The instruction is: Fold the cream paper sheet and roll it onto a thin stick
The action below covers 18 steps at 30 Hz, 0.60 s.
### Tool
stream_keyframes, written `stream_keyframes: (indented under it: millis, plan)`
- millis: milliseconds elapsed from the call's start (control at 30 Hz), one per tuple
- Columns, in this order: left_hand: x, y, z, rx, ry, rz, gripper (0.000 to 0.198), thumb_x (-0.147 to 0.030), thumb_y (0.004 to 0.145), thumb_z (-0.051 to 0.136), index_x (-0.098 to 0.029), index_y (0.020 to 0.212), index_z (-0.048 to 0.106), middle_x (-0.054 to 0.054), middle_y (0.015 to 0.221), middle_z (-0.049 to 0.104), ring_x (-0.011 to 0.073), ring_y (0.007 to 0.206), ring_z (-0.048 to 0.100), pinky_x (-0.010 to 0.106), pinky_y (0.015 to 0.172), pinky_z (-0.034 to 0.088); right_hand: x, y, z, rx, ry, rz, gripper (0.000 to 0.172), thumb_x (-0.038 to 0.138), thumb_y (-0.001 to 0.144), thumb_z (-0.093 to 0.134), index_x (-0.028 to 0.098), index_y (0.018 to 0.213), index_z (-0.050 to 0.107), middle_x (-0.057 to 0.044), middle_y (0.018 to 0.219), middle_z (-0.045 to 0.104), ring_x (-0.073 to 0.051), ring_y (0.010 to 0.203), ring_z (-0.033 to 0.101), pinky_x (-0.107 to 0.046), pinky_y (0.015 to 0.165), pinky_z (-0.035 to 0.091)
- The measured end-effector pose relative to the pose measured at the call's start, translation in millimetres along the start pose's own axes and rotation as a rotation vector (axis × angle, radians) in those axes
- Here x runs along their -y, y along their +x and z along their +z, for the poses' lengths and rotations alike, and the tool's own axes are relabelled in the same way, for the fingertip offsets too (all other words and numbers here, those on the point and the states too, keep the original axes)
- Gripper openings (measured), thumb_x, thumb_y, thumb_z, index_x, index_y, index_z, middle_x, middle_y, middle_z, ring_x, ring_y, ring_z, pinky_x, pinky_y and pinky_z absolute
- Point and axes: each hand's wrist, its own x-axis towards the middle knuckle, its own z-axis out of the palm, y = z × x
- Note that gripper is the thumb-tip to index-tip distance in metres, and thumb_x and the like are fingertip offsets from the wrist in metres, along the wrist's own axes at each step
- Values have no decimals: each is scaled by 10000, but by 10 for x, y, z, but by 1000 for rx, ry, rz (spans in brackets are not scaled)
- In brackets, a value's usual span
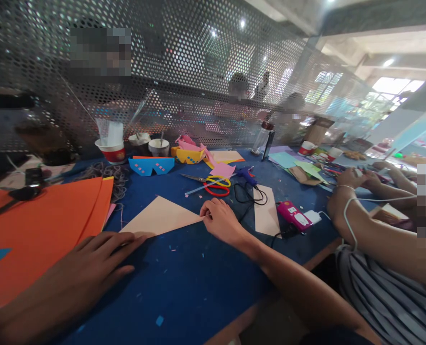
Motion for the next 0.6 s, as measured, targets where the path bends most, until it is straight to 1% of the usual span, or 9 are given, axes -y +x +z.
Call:
stream_keyframes:
  millis: [67, 133, 200, 233, 300, 367, 400, 467, 600]
  plan:
    - [-11, -9, -1, -18, 10, 2, 543, -559, 1174, 418, -325, 1647, 544, 63, 1363, 772, 299, 1171, 669, 415, 973, 466, -18, -20, 26, -55, -21, -22, 295, -44, 831, 571, 217, 916, 682, -46, 995, 692, -223, 970, 620, -351, 875, 443]
    - [-19, -15, 3, -27, 27, 10, 540, -557, 1175, 421, -310, 1637, 554, 65, 1380, 769, 298, 1189, 664, 416, 980, 456, -11, -57, 53, -166, -73, -88, 327, -44, 824, 561, 217, 969, 693, -69, 1062, 715, -253, 1036, 633, -397, 928, 463]
    - [-26, -14, 9, -33, 50, 25, 535, -549, 1180, 412, -293, 1626, 563, 69, 1373, 771, 294, 1183, 661, 419, 978, 444, 24, -105, 73, -258, -113, -241, 376, -48, 849, 543, 212, 1062, 710, -90, 1120, 728, -274, 1106, 638, -434, 978, 475]
    - [-30, -10, 11, -41, 62, 30, 528, -542, 1186, 395, -286, 1610, 578, 72, 1354, 775, 290, 1161, 661, 421, 968, 439, 50, -129, 81, -274, -122, -348, 385, -42, 883, 535, 211, 1112, 716, -95, 1132, 734, -273, 1116, 641, -437, 979, 484]
    - [-40, 3, 6, -55, 74, 39, 515, -519, 1199, 354, -281, 1580, 603, 68, 1318, 783, 281, 1114, 663, 421, 944, 430, 108, -170, 97, -234, -145, -572, 350, 11, 984, 535, 211, 1204, 720, -92, 1150, 748, -260, 1090, 650, -425, 944, 504]
    - [-59, 19, -11, -58, 62, 40, 509, -500, 1205, 336, -277, 1578, 602, 59, 1319, 783, 272, 1110, 667, 417, 938, 429, 160, -196, 120, -161, -205, -717, 262, 119, 1080, 559, 205, 1270, 718, -91, 1178, 757, -251, 1054, 653, -418, 896, 519]
    - [-71, 26, -23, -57, 55, 42, 513, -506, 1203, 347, -270, 1581, 599, 58, 1326, 784, 271, 1123, 669, 414, 940, 432, 179, -204, 134, -127, -237, -749, 235, 175, 1111, 568, 197, 1291, 718, -95, 1191, 758, -250, 1049, 654, -415, 881, 528]
    - [-104, 34, -53, -65, 55, 40, 525, -535, 1190, 387, -245, 1562, 617, 65, 1321, 790, 275, 1139, 677, 412, 940, 443, 203, -210, 165, -80, -274, -751, 235, 237, 1146, 559, 181, 1302, 725, -103, 1199, 756, -244, 1046, 659, -403, 873, 550]
    - [-175, 19, -118, -91, 72, -3, 525, -536, 1178, 425, -173, 1434, 707, 91, 1241, 815, 275, 1060, 709, 420, 899, 483, 191, -206, 199, -104, -263, -696, 234, 251, 1155, 556, 190, 1256, 758, -96, 1156, 763, -241, 1029, 673, -396, 863, 573]
